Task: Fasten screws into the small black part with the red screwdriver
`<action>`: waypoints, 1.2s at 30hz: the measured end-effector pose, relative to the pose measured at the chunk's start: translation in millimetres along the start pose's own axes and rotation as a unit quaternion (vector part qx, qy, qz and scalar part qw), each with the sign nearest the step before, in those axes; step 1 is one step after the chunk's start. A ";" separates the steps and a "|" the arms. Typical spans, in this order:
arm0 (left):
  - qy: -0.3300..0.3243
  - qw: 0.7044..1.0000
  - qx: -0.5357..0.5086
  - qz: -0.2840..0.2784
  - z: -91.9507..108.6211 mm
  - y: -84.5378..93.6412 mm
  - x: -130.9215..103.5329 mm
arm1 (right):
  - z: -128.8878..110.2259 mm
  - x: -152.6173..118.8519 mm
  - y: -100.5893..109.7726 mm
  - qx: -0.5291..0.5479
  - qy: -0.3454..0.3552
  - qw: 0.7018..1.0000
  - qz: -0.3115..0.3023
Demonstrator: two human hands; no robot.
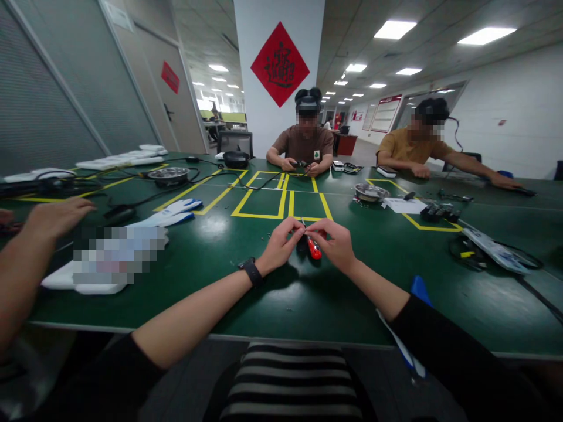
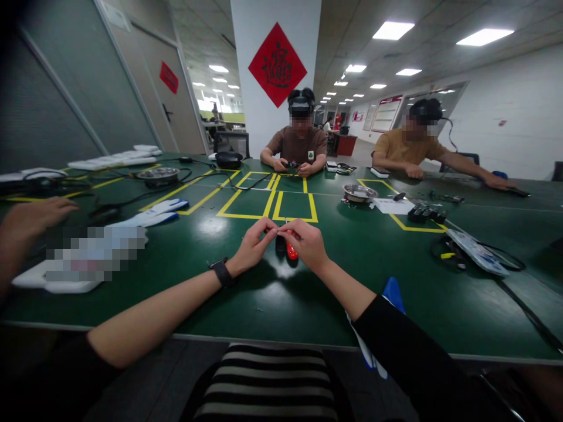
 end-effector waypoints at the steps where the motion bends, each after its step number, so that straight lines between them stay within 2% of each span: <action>1: 0.000 1.000 0.003 0.000 0.4 0.3 -0.2 | -0.3 0.3 0.1 0.001 0.003 1.000 -0.003; 9: 0.011 0.999 0.051 -0.008 -0.4 -2.0 -3.7 | -0.8 1.7 -5.3 -0.008 0.017 0.998 -0.061; 13: 0.012 0.997 0.075 0.026 -0.4 0.6 -3.3 | 0.7 2.6 -4.0 -0.027 0.011 0.998 -0.059; 16: -0.016 0.994 0.095 0.052 -0.7 3.6 -1.1 | 1.5 4.9 -0.4 -0.098 0.022 0.991 -0.091; 20: -0.041 0.991 0.125 0.004 -10.7 -5.3 1.1 | 3.0 5.5 -0.6 -0.188 0.061 0.965 -0.173; 25: -0.001 0.993 0.105 -0.054 -30.7 -16.1 2.7 | 1.7 1.2 -11.6 -0.199 0.133 0.936 -0.258; 36: 0.032 0.996 0.027 -0.083 -38.2 -14.4 7.8 | -1.7 -0.2 -21.1 -0.280 0.188 0.884 -0.324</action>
Point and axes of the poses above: each hand's wrist, its own x-axis towards the middle knuckle, its own y-axis out of the back of the hand, z = x × y, the point moved 5 cm from there along x, towards the middle knuckle, and after that the axes turned 11 degrees about y, right-handed, at the moved point
